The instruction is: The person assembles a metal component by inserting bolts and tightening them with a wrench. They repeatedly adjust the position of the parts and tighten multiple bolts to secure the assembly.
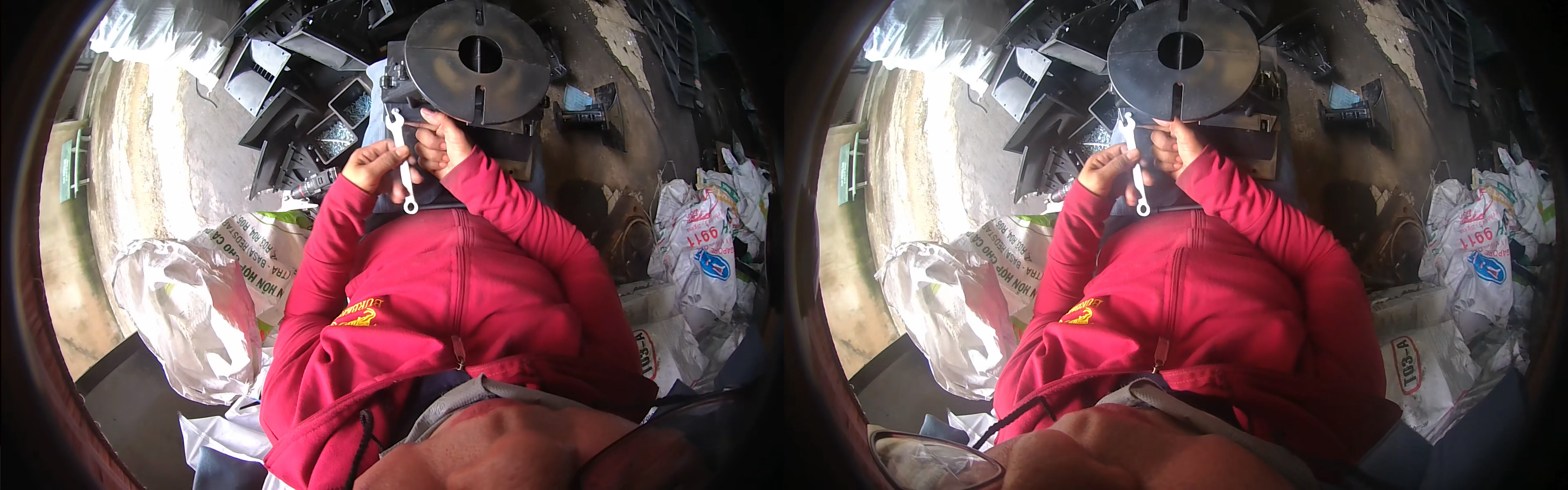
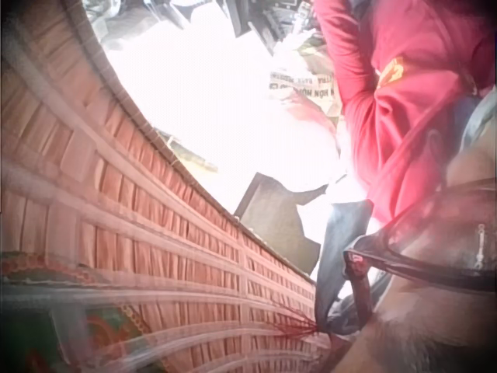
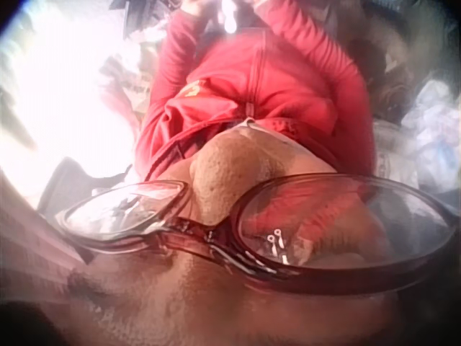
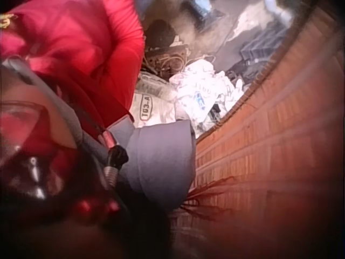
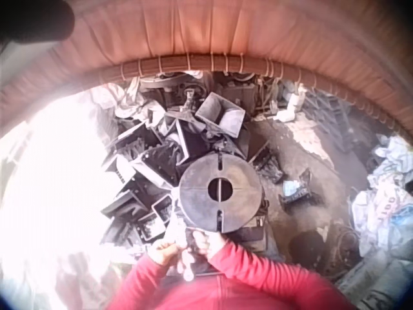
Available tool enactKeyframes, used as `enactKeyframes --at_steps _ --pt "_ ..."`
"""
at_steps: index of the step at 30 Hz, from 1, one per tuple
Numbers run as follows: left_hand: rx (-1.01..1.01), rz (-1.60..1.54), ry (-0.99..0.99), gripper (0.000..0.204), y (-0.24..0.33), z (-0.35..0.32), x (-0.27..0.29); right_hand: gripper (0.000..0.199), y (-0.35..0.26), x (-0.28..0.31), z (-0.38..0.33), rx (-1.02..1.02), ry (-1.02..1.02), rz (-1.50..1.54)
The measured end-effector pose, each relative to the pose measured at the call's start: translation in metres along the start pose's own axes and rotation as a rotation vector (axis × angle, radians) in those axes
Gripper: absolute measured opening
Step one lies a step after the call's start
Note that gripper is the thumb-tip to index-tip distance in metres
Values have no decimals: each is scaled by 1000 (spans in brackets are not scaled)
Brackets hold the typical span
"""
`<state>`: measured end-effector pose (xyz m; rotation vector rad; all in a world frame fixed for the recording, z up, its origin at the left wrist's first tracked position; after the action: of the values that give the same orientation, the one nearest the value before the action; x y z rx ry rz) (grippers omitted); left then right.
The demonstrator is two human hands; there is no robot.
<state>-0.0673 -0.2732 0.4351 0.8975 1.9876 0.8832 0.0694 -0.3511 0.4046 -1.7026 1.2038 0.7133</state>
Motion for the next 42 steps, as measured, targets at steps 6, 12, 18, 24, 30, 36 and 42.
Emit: enactKeyframes --at_steps 6,12,18,24,30,36,42 --pt "-68 -184 76 22 -5 17 -19 36 6 2 -2 49 246 -29" --pt "-30 14 90 21 7 20 -9 34 3 -9 -11 23 427 38" --pt "22 512 -113 24 54 18 39 40 3 6 2 39 -119 108" --pt "11 12 6 26 2 10 3 42 3 9 0 40 -103 27" --pt "0 -140 38 29 1 20 -12 35 6 2 -2 12 109 16" --pt "-3 -165 65 30 11 24 -17 36 6 13 -1 93 26 -83" --pt "60 543 -10 32 43 19 47 36 9 10 -4 20 -123 64"
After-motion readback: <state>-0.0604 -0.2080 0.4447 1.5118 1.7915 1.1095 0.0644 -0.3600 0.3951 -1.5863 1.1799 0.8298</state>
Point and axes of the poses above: each hand's wrist, its own z-axis towards the middle knuckle, its own x-axis out of the back of the hand, y = z × x, the point moved 2 cm from there along z, towards the middle knuckle, and after that the axes turned 6 degrees about z, right-handed, at the moved point
